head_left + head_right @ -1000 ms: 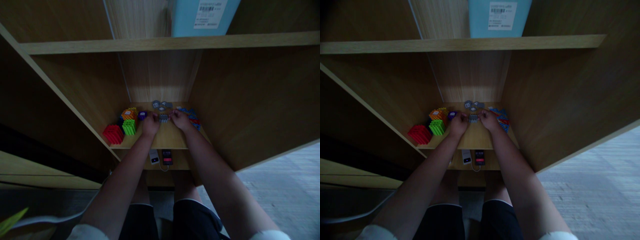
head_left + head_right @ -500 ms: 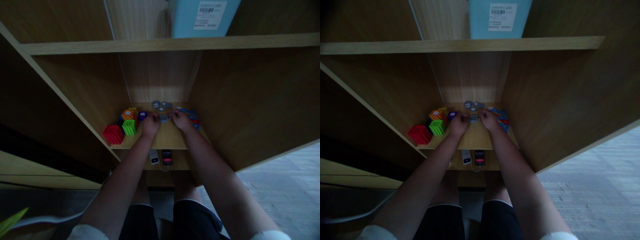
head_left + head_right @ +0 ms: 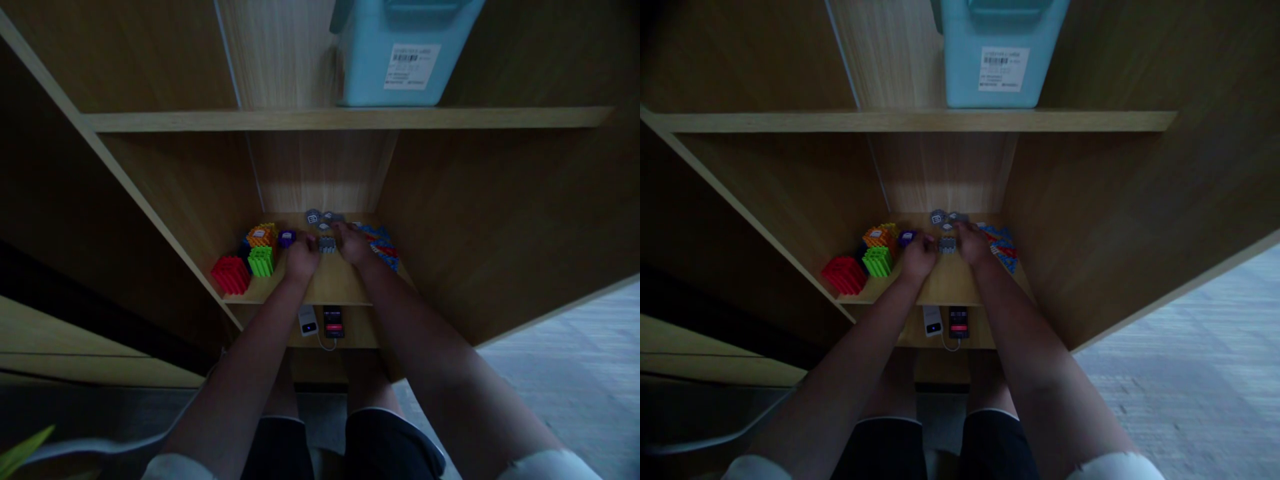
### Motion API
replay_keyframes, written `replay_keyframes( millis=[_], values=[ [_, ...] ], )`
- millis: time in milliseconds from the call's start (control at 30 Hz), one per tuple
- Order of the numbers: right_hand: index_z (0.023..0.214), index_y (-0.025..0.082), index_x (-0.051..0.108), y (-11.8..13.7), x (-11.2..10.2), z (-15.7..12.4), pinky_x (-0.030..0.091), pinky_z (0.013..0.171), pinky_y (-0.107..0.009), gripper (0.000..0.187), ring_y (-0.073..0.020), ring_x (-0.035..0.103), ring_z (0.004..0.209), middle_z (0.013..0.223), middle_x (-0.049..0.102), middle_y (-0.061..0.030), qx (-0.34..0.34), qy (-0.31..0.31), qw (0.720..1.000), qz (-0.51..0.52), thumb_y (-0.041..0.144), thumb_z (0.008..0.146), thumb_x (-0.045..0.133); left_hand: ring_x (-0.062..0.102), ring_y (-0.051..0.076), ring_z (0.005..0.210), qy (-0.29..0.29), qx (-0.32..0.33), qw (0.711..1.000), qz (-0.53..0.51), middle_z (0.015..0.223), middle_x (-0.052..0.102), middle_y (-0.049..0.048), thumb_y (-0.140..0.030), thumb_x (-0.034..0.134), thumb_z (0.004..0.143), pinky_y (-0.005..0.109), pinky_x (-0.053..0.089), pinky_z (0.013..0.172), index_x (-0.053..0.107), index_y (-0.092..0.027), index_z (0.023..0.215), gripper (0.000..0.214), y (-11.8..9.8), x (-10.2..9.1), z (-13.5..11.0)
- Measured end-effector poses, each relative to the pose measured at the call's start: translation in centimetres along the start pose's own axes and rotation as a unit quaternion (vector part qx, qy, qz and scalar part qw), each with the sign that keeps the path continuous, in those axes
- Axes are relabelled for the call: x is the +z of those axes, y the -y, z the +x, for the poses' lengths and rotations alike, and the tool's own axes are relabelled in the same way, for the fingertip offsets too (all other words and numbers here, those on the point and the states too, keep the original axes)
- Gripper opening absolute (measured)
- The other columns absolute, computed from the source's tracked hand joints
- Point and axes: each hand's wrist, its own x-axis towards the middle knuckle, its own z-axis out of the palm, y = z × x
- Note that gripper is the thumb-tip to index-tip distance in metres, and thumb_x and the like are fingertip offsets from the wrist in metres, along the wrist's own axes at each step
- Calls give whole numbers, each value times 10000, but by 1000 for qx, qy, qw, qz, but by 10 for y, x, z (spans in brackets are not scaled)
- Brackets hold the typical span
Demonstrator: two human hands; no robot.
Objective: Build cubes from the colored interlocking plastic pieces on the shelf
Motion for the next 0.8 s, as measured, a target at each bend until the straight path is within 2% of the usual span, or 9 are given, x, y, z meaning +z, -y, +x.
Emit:
replay_keyframes(
  millis=[100,200,300,400,600,800],
  values=[
    [1511,187,649,-3,4,5,463,1224,-423,573,-311,621,1407,1524,700,-140,-43,10,999,-29,168,941,592,802,223,1015,-1,-1,1000,-7,1093,839,97,-148,570,1039,312,572,957,700,-216,1138,177,2,0,0],
    [1541,204,636,-8,6,9,429,1257,-436,574,-310,584,1458,1578,662,-124,-54,23,998,-36,170,969,595,800,228,1017,1,2,1000,-6,1100,839,102,-163,555,1048,323,574,964,698,-218,1127,172,2,0,0],
    [1509,233,665,-9,6,9,405,1275,-448,544,-302,572,1466,1551,677,-110,-55,34,997,-35,143,977,594,803,235,1021,3,-1,1000,1,1105,840,106,-165,564,1042,325,576,957,699,-221,1114,163,2,0,1],
    [1452,190,703,-8,5,8,397,1260,-448,474,-314,577,1424,1502,698,-143,-58,31,996,-59,133,1006,553,807,226,1031,0,-5,1000,2,1107,842,102,-152,579,1031,306,574,948,699,-222,1118,163,2,0,1],
    [1249,196,802,-5,4,5,432,1194,-517,355,-375,578,1323,1385,714,-171,-6,-2,994,-106,181,945,618,808,240,1030,3,-7,1000,0,1074,841,102,-153,563,1041,325,574,947,706,-217,1106,170,0,-1,0],
    [1202,190,818,-6,4,6,465,1132,-520,322,-393,597,1306,1358,720,-195,31,-19,988,-152,301,980,612,806,237,1039,1,-8,1000,1,1113,838,107,-147,568,1044,327,569,963,703,-216,1120,170,-1,-1,1]
  ],
)
